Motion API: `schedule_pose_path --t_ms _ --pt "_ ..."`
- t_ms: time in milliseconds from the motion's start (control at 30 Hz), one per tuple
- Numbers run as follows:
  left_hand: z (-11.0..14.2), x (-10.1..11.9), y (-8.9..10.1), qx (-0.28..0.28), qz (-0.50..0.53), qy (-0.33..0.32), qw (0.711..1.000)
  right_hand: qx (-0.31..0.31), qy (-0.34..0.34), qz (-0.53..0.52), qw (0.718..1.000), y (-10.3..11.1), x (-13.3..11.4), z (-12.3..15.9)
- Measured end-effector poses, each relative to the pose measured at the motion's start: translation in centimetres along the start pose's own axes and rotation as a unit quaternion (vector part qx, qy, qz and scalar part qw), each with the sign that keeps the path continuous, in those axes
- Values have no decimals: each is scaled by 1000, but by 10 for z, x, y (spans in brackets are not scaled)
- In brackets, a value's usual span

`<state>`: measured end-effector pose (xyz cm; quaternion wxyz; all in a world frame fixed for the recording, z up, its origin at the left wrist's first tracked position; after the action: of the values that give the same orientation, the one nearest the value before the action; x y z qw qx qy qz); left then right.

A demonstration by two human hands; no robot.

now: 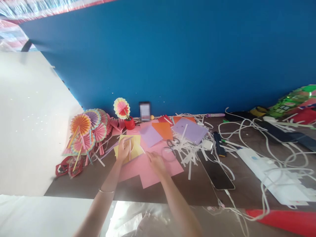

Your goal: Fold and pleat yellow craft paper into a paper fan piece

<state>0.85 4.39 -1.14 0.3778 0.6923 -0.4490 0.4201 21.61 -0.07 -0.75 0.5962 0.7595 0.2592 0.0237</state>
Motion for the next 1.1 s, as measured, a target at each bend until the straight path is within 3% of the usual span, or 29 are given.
schedule_pose_path --t_ms 100,167,267,400,467,533,600,700,833,933,1033,1100 --pt "0 7 9 41 -16 -7 999 79 -5 -24 997 10 5 1" --pt "2 15 4 22 -29 -23 999 124 -5 -41 991 15 8 3" --pt "9 32 -21 -70 -36 -72 994 152 5 -60 986 18 8 4" --pt "29 47 -62 -232 -35 -113 965 183 9 -88 979 25 6 7" --pt "36 48 -71 -261 -29 -104 959 199 -7 -104 975 29 9 8" --pt "36 47 -70 -248 -19 -91 964 214 -25 -118 969 33 12 8" --pt "29 47 -61 -217 -18 -76 973 232 -35 -132 963 37 15 8" --pt "7 42 -32 -154 -31 -23 987 248 -41 -146 957 41 17 8" --pt "-35 32 34 -16 -77 52 996 237 -38 -151 959 39 12 5" --pt "-56 24 74 31 -122 87 988 213 -19 -158 964 36 4 2" --pt "-63 19 92 58 -142 96 983 188 -4 -168 968 34 -1 1" --pt "-60 18 93 72 -159 90 981 181 -7 -167 969 33 1 0"
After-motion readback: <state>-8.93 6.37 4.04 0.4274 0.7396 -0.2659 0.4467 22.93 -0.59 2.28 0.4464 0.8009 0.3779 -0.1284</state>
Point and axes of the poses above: each hand's wrist, its own z-axis away from the middle knuckle, its own y-axis out of the back of the hand, x = y × z, the point moved 9 cm from there along -z, towards the middle knuckle, and after that the axes turned 12 degrees about z, right-handed, at the moved point
